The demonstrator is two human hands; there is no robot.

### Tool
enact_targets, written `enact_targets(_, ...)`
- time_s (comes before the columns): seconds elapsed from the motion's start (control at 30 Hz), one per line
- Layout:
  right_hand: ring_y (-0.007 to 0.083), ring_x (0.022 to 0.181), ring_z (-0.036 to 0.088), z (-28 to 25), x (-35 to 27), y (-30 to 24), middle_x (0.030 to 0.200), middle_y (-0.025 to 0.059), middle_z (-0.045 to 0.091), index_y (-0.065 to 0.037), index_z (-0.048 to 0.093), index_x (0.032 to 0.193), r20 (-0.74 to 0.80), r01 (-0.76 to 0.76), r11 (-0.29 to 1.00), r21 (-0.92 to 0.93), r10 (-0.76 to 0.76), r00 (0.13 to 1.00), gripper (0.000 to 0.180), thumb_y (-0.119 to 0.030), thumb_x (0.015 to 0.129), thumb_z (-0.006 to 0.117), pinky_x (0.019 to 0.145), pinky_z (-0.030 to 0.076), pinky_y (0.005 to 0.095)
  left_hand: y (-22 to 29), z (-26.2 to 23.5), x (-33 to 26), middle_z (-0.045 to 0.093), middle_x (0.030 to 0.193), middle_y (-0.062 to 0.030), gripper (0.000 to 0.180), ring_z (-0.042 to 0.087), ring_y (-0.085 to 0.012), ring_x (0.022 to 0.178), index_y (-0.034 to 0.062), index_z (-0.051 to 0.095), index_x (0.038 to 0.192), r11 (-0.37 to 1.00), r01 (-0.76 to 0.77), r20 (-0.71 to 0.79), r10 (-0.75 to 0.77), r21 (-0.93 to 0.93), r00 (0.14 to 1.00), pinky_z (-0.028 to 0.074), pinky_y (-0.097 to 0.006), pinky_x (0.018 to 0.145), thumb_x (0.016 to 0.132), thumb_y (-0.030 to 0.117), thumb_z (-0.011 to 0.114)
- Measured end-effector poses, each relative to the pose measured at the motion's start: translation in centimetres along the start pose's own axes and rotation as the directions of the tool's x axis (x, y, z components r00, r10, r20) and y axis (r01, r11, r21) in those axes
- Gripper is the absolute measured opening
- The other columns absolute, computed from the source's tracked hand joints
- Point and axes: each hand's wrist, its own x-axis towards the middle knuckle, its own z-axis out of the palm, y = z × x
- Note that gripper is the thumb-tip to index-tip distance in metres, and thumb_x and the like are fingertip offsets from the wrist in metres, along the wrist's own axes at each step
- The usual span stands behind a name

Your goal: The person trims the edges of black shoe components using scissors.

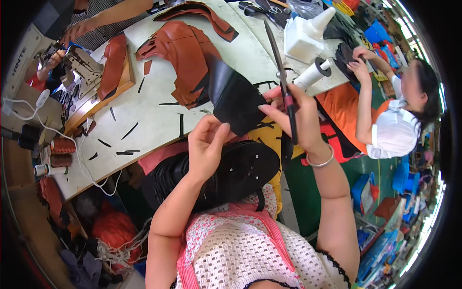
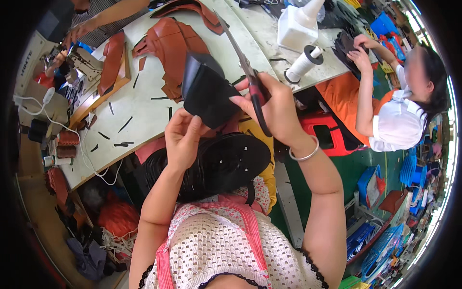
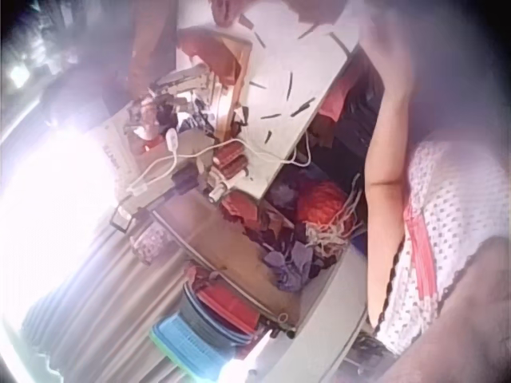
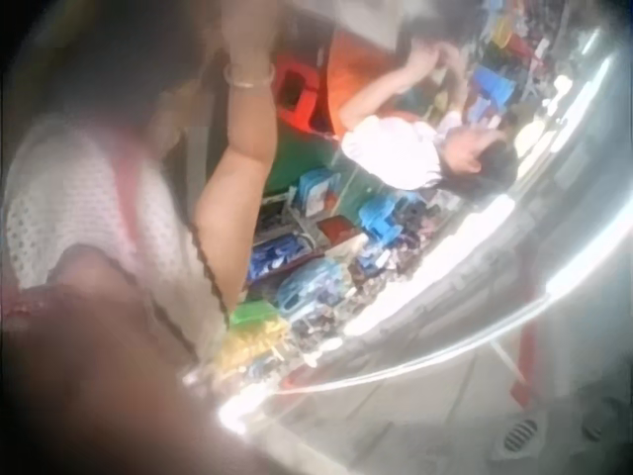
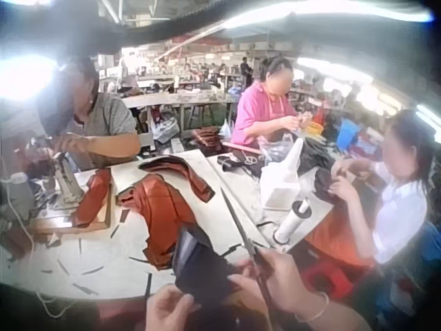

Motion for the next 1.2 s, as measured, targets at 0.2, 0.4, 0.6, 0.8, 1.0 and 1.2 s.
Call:
enact_targets(0.2,0.0102,0.057,0.051,-1.4,-2.8,0.6,0.066,0.0020,0.055,0.000,0.060,0.086,-0.052,0.042,0.995,0.086,-0.038,0.998,0.033,-0.011,0.065,0.083,0.054,0.042,0.0250,0.5,-0.6,0.5,0.061,0.100,-0.0085,0.012,0.060,-0.0137,0.095,-0.0032,0.052,0.105,0.998,0.010,-0.057,-0.014,-0.057,0.998,0.052,-0.029,0.086,0.094,0.000,0.049)
enact_targets(0.4,0.0109,0.060,0.055,-3.8,-5.2,0.4,0.070,0.0035,0.058,0.000,0.057,0.081,0.715,-0.473,0.855,0.212,0.194,0.672,0.060,-0.059,0.076,0.066,0.055,0.044,0.0256,0.4,0.5,1.2,0.060,0.102,-0.0098,0.015,0.061,-0.0166,0.097,-0.0029,0.050,0.109,0.988,-0.001,-0.091,-0.013,-0.155,0.996,0.053,-0.031,0.087,0.094,0.000,0.048)
enact_targets(0.6,0.0088,0.064,0.051,-1.7,-7.1,3.7,0.081,0.0055,0.059,0.001,0.058,0.096,0.874,-0.734,0.588,0.339,0.092,0.477,0.089,-0.082,0.071,0.040,0.062,0.043,0.0234,0.1,1.4,1.5,0.058,0.104,-0.0101,0.017,0.062,-0.0178,0.095,-0.0025,0.049,0.111,0.975,-0.047,-0.117,0.021,-0.219,0.993,0.055,-0.031,0.083,0.094,0.000,0.047)
enact_targets(0.8,0.0083,0.065,0.051,-1.5,-7.1,6.2,0.085,0.0056,0.058,0.002,0.057,0.100,0.919,-0.800,0.487,0.351,-0.016,0.394,0.098,-0.087,0.069,0.030,0.062,0.041,0.0227,-0.4,1.5,2.1,0.056,0.107,-0.0107,0.018,0.063,-0.0183,0.093,-0.0020,0.047,0.112,0.954,-0.064,-0.162,0.017,-0.291,0.987,0.056,-0.030,0.081,0.094,-0.001,0.047)
enact_targets(1.0,0.0072,0.064,0.050,-2.0,-6.5,7.5,0.085,0.0050,0.058,0.003,0.056,0.102,0.924,-0.810,0.460,0.364,-0.067,0.378,0.100,-0.087,0.070,0.027,0.054,0.038,0.0200,-0.1,2.0,2.7,0.056,0.103,-0.0090,0.017,0.062,-0.0166,0.091,-0.0016,0.046,0.111,0.969,-0.058,-0.188,0.012,-0.241,0.982,0.056,-0.029,0.080,0.094,0.000,0.047)
enact_targets(1.2,0.0081,0.062,0.050,-2.1,-5.3,6.9,0.083,0.0064,0.056,0.004,0.056,0.099,0.930,-0.831,0.426,0.358,-0.080,0.360,0.102,-0.088,0.066,0.029,0.050,0.037,0.0201,0.0,1.6,2.9,0.057,0.101,-0.0070,0.016,0.061,-0.0139,0.093,-0.0004,0.047,0.110,0.987,-0.047,-0.174,0.020,-0.153,0.985,0.055,-0.026,0.081,0.094,0.001,0.047)
